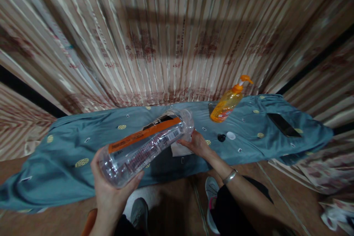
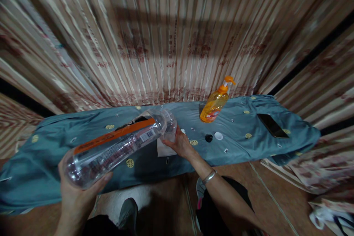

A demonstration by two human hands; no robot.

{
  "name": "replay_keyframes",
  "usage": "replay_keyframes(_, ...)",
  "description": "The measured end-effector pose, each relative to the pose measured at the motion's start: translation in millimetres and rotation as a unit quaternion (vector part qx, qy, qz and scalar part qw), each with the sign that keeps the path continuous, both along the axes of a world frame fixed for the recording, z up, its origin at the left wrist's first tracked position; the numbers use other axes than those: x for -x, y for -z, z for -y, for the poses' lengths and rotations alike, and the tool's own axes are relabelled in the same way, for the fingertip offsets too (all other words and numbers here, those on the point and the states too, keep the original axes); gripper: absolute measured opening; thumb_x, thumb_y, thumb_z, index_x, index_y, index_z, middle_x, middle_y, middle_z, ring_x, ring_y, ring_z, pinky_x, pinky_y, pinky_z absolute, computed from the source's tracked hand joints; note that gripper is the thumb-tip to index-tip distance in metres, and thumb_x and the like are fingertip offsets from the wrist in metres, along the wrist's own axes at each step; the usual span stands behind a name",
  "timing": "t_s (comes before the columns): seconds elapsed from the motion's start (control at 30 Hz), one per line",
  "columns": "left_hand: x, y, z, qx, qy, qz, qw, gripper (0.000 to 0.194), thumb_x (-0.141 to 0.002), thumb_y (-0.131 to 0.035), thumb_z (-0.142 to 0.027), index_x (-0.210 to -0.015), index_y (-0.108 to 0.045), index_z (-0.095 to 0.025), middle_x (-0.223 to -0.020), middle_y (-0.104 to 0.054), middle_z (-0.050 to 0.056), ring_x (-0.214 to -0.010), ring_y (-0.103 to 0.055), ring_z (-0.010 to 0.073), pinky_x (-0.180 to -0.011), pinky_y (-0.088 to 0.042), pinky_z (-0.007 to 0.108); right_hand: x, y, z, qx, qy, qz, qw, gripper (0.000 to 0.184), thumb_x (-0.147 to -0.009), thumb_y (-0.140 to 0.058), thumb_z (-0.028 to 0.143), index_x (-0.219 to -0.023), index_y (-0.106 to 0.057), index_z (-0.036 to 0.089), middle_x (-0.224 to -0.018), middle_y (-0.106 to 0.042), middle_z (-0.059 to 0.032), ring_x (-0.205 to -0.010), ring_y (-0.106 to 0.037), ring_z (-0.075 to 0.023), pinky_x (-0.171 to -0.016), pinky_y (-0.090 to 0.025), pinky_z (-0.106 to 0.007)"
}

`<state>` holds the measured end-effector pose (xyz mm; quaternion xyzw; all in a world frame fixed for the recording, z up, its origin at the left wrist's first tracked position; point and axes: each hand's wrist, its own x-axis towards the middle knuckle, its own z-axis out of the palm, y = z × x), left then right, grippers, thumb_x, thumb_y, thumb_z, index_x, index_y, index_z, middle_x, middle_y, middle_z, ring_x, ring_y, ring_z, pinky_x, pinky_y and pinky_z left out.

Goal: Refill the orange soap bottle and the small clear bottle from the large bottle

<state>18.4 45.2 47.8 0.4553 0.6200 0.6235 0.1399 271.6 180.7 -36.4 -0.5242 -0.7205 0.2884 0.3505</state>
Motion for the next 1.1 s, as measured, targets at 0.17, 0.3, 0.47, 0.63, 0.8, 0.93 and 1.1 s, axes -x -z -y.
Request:
replay_keyframes(0.17, 8, 2.6, -1, 0.009, 0.003, -0.032, 0.999, 0.087, -0.056, -0.090, -0.045, -0.130, -0.049, -0.023, -0.130, -0.056, 0.013, -0.121, -0.058, 0.0336, -0.106, -0.049, 0.052, 1, 0.0, 0, 0.011, 0.003, -0.003, 1.000, 0.052, -0.078, -0.082, 0.030, -0.126, -0.062, 0.021, -0.116, -0.077, -0.0127, -0.111, -0.074, -0.0357, -0.096, -0.060, -0.053)
replay_keyframes(0.3, 8, 1.5, -2, 0.010, 0.003, -0.025, 1.000, 0.086, -0.055, -0.090, -0.044, -0.128, -0.049, -0.023, -0.129, -0.057, 0.013, -0.119, -0.060, 0.0326, -0.105, -0.050, 0.051, 1, 0.9, -1, 0.005, 0.002, 0.003, 1.000, 0.043, -0.078, -0.082, 0.029, -0.117, -0.064, 0.020, -0.117, -0.076, -0.0128, -0.112, -0.074, -0.0343, -0.096, -0.061, -0.050)
replay_keyframes(0.47, -2, -2.7, -1, 0.013, -0.010, 0.016, 1.000, 0.083, -0.056, -0.088, -0.039, -0.128, -0.050, -0.025, -0.130, -0.055, 0.011, -0.122, -0.056, 0.0324, -0.110, -0.045, 0.052, 2, 0.4, 0, -0.015, 0.009, 0.022, 1.000, 0.040, -0.078, -0.082, 0.025, -0.113, -0.065, 0.019, -0.116, -0.076, -0.0139, -0.110, -0.075, -0.0344, -0.094, -0.062, -0.052)
replay_keyframes(0.63, -4, -5.1, 0, 0.027, -0.006, 0.037, 0.999, 0.084, -0.057, -0.088, -0.039, -0.129, -0.048, -0.024, -0.130, -0.055, 0.012, -0.122, -0.054, 0.0321, -0.109, -0.044, 0.053, 2, -2.2, 0, -0.002, 0.009, 0.029, 1.000, 0.047, -0.079, -0.082, 0.029, -0.121, -0.064, 0.020, -0.121, -0.076, -0.0131, -0.113, -0.074, -0.0350, -0.096, -0.061, -0.051)
replay_keyframes(0.8, -3, -4.0, -1, 0.026, -0.004, 0.038, 0.999, 0.086, -0.056, -0.089, -0.042, -0.129, -0.047, -0.023, -0.131, -0.054, 0.013, -0.123, -0.053, 0.0330, -0.111, -0.042, 0.055, 1, -3.2, 0, 0.002, -0.001, 0.016, 1.000, 0.053, -0.079, -0.082, 0.032, -0.127, -0.063, 0.017, -0.126, -0.075, -0.0162, -0.116, -0.073, -0.0361, -0.099, -0.060, -0.052)
replay_keyframes(0.93, -2, -2.3, 0, 0.033, -0.003, 0.039, 0.999, 0.087, -0.056, -0.089, -0.041, -0.130, -0.047, -0.024, -0.131, -0.054, 0.012, -0.122, -0.054, 0.0325, -0.110, -0.044, 0.055, 1, -2.8, 0, 0.007, -0.005, 0.011, 1.000, 0.059, -0.079, -0.083, 0.032, -0.132, -0.061, 0.018, -0.128, -0.074, -0.0156, -0.117, -0.073, -0.0364, -0.100, -0.060, -0.052)
replay_keyframes(1.1, -1, -2.7, 1, 0.039, 0.000, 0.052, 0.998, 0.087, -0.055, -0.091, -0.040, -0.129, -0.048, -0.024, -0.131, -0.055, 0.012, -0.122, -0.056, 0.0330, -0.110, -0.044, 0.054, 0, -4.1, 1, 0.008, -0.007, 0.022, 1.000, 0.053, -0.081, -0.083, 0.030, -0.129, -0.064, 0.019, -0.129, -0.074, -0.0150, -0.120, -0.072, -0.0350, -0.101, -0.059, -0.047)
